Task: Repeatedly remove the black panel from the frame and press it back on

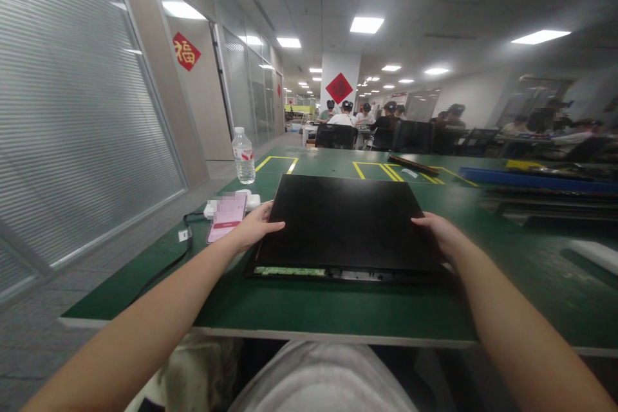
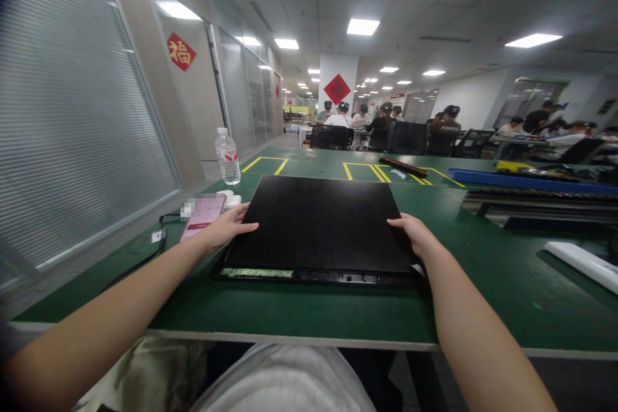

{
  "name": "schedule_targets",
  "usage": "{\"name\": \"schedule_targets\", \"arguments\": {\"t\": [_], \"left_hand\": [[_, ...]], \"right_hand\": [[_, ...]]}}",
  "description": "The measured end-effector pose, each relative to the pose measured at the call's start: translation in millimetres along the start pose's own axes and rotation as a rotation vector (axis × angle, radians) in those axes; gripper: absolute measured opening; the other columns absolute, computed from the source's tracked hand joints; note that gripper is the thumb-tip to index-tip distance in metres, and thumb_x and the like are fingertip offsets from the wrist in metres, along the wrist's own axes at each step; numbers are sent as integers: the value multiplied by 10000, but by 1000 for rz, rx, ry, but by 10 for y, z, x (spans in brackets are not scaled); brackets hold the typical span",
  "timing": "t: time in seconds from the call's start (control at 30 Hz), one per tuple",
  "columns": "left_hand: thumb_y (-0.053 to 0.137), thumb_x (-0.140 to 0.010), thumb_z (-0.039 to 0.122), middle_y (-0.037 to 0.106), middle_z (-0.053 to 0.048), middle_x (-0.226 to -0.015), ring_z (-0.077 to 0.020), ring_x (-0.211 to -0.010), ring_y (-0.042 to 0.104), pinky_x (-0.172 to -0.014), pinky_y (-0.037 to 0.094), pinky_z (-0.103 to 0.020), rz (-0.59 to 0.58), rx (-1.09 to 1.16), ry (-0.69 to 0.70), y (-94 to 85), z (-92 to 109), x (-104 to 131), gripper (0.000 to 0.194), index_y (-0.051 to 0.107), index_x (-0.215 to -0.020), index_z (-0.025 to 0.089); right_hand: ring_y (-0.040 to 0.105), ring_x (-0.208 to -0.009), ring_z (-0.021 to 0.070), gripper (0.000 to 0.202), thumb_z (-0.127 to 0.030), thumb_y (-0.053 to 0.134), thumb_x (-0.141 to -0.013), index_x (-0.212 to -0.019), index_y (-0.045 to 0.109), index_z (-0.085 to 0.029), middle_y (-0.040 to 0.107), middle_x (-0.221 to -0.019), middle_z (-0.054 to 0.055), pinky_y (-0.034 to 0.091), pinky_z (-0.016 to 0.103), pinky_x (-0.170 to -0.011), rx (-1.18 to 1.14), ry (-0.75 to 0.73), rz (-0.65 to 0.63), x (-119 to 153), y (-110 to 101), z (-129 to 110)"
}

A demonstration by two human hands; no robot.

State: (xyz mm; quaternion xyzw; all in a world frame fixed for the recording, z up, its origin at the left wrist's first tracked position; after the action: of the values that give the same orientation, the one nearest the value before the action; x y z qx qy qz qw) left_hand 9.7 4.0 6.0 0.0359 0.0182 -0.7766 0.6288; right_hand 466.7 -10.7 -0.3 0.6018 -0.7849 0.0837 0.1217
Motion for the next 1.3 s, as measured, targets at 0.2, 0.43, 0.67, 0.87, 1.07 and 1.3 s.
{"name": "schedule_targets", "arguments": {"t": [0.2,0.43,0.67,0.87,1.07,1.3], "left_hand": [[911,-539,171,732,-106,-1208,-327,-1221,633,-1091,454,-519,13,8,-23,11,24,13,669,611,-1136,198],[896,-543,124,761,-78,-1108,-319,-1132,688,-1048,500,-519,33,17,-63,31,44,34,670,570,-1122,210],[878,-562,104,754,-81,-1106,-312,-1142,681,-1056,491,-516,32,12,-59,43,54,45,658,561,-1130,200],[887,-575,136,761,-73,-1079,-312,-1127,689,-1061,483,-529,20,-8,-39,27,32,40,669,563,-1157,202],[878,-583,124,752,-77,-1124,-302,-1162,670,-1064,488,-498,32,-20,-31,28,29,31,648,569,-1146,210],[849,-627,97,741,-87,-1166,-292,-1162,671,-1054,498,-488,31,5,-29,28,12,26,645,555,-1190,211]], "right_hand": [[700,-669,254,298,-146,637,-712,-995,618,-237,738,-765,52,568,404,-649,2,-1,-12,4,6,-5],[695,-658,259,319,-142,632,-705,-1007,600,-236,729,-748,44,567,418,-655,-8,4,-22,-15,0,5],[700,-672,255,307,-152,648,-697,-989,607,-234,735,-766,51,563,397,-643,7,-16,-28,-51,-31,24],[702,-698,269,286,-166,637,-705,-980,615,-245,737,-773,58,567,420,-659,25,-24,-32,-42,-31,22],[695,-675,270,320,-162,640,-703,-1010,611,-247,731,-754,52,560,416,-631,20,-9,-11,-46,-31,18],[694,-639,259,359,-132,629,-715,-1058,622,-235,736,-746,54,565,402,-624,-2,-15,-31,-32,-5,5]]}}
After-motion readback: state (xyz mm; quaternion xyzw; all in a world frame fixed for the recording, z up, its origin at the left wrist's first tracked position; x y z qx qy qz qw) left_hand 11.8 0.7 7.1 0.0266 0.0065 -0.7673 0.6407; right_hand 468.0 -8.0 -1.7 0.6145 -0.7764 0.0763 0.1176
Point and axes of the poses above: each hand's wrist, its own x-axis away from the middle knuckle, its own y-axis out of the palm, z = x × y, the point moved 1 cm from there along -x, towards the middle knuckle
